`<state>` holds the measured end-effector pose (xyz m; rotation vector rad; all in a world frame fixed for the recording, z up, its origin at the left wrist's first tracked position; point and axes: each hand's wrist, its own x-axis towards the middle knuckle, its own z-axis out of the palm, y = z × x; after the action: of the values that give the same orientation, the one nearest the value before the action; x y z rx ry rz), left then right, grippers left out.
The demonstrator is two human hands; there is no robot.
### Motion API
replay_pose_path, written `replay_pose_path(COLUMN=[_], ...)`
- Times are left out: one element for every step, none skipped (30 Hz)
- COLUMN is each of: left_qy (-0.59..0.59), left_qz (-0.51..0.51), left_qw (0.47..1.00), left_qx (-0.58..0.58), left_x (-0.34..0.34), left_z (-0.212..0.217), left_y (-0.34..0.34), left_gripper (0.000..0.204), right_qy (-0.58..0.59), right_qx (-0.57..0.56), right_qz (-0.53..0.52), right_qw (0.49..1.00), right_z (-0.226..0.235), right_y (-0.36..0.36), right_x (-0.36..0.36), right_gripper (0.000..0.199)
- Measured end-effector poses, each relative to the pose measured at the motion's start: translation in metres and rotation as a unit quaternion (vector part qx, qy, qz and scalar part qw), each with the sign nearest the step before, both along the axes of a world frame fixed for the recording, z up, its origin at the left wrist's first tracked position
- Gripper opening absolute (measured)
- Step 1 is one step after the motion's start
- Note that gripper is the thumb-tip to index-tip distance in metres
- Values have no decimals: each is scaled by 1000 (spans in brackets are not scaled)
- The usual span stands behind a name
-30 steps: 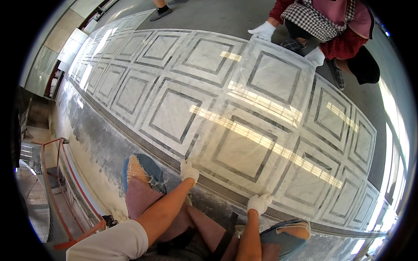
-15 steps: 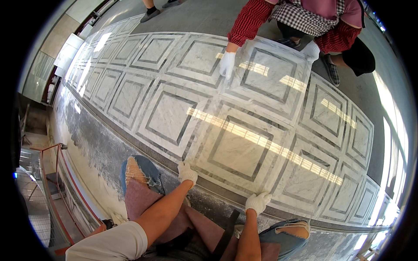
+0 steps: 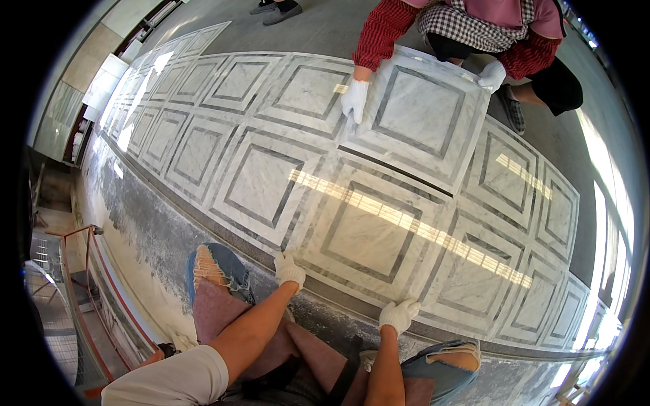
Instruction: The person kneels on the floor and arranges square patterned tiles into a grid layout. They lift, position, and align individual tiles by hand, then walk to a stack to retrieve more tiles and continue placing them on the floor.
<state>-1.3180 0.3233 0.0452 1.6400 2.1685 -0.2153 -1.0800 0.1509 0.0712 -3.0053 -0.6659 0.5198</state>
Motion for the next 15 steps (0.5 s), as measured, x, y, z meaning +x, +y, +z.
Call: replay_pose_path(left_qy=[2,4,5,7,9,11,13,9,6,3,3,4,4,1,-1], left_qz=[-2,-4,-7,-9,-9,-8,-7,-9,-10,-12,-9,-6,-4,-5,-6], left_qw=[1000,1000,1000,1000,1000,1000,999,999,999,999,999,1000,1000,999,999], left_qx=[-9,-4,0,4,16,29,41,38,35,32,31,30,29,32,34], left_x=[1,1,-1,-1,-2,-3,-5,-4,-4,-4,-2,0,3,4,7], left_z=[2,1,-1,-2,-4,-5,-6,-6,-6,-6,-3,-1,2,7,11], left_y=[1,1,0,0,-1,-2,-2,-2,-2,-2,-1,-2,-3,-2,-2], left_gripper=[53,53,53,53,53,53,53,53,53,53,53,54,54,55,55], right_qy=[-4,-6,-11,-15,-19,17,52,85,52,19,-15,-14,-13,-12,-14], right_qx=[1,3,5,8,10,-7,-23,-39,-22,-5,11,8,6,4,6], right_qz=[0,2,4,7,10,1,-8,-20,-11,-2,6,4,1,-1,-2], right_qw=[1000,1000,1000,1000,1000,1000,998,995,998,1000,1000,1000,1000,1000,1000], right_z=[0,0,-1,-3,0,5,10,16,11,0,-1,-2,-3,-1,-2], right_y=[-1,-1,-1,-2,0,3,6,8,5,0,-1,-2,-2,-1,-1], right_x=[0,0,-1,-1,-3,-2,0,1,0,-1,-2,-2,-1,-1,0], right_gripper=[63,63,63,63,62,65,67,70,66,63,60,60,60,60,60])
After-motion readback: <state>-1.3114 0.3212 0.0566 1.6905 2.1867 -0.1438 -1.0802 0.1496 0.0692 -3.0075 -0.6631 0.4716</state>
